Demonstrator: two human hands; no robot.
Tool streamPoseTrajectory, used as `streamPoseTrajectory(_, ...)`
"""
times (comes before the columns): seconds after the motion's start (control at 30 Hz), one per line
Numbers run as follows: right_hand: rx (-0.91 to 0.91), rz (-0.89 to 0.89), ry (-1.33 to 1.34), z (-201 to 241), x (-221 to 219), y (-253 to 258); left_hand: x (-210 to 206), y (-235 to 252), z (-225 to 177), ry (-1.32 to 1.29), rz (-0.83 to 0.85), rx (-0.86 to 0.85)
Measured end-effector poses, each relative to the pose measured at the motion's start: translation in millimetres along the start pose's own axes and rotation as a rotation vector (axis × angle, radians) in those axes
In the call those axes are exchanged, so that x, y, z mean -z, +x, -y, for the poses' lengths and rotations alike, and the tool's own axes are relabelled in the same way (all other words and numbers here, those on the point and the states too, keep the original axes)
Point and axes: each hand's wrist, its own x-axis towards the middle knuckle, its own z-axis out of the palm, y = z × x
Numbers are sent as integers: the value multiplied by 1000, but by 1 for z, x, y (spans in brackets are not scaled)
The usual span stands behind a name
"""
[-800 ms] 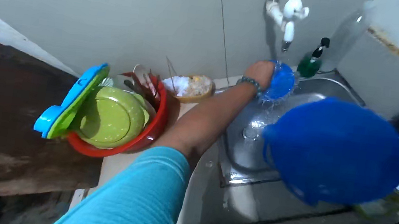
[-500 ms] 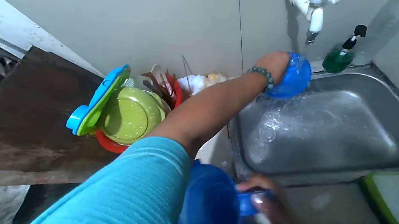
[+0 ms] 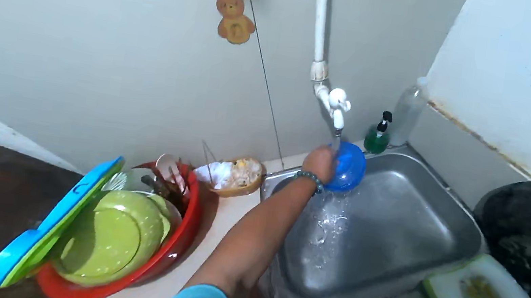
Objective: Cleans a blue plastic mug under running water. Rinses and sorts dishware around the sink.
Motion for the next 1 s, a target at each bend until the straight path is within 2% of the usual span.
streamPoseTrajectory(0.03,-6,-248,38,-16,17,15,0,3,4,-92,-3,38)
streamPoseTrajectory(0.1,-60,-671,53,-32,81,56,-9,9,21,-333,-9,84)
streamPoseTrajectory(0.17,-28,-838,-2,-30,153,91,-23,6,33,-653,27,150)
streamPoseTrajectory(0.23,56,-788,-197,-17,200,115,-35,-4,31,-929,71,259)
streamPoseTrajectory(0.3,25,-618,-509,11,223,126,-42,-19,23,-1147,68,386)
streamPoseTrajectory(0.37,-110,-352,-853,38,236,128,-43,-21,22,-1414,74,468)
streamPoseTrajectory(0.43,-205,-71,-1130,55,240,127,-43,-21,23,-1520,102,471)
streamPoseTrajectory(0.53,-244,187,-1332,60,237,123,-49,-22,21,-1382,86,609)
streamPoseTrajectory(0.63,-176,191,-1217,45,237,117,-44,-24,18,-1142,68,719)
streamPoseTrajectory(0.73,-49,62,-905,11,232,111,-25,-28,27,-811,41,600)
streamPoseTrajectory(0.8,-22,21,-793,-8,225,113,-4,-33,29,-551,3,486)
streamPoseTrajectory(0.9,-123,69,-941,-19,219,123,24,-36,27,-286,-11,393)
streamPoseTrajectory(1.0,-196,121,-1131,-14,217,128,29,-34,31,-322,-81,304)
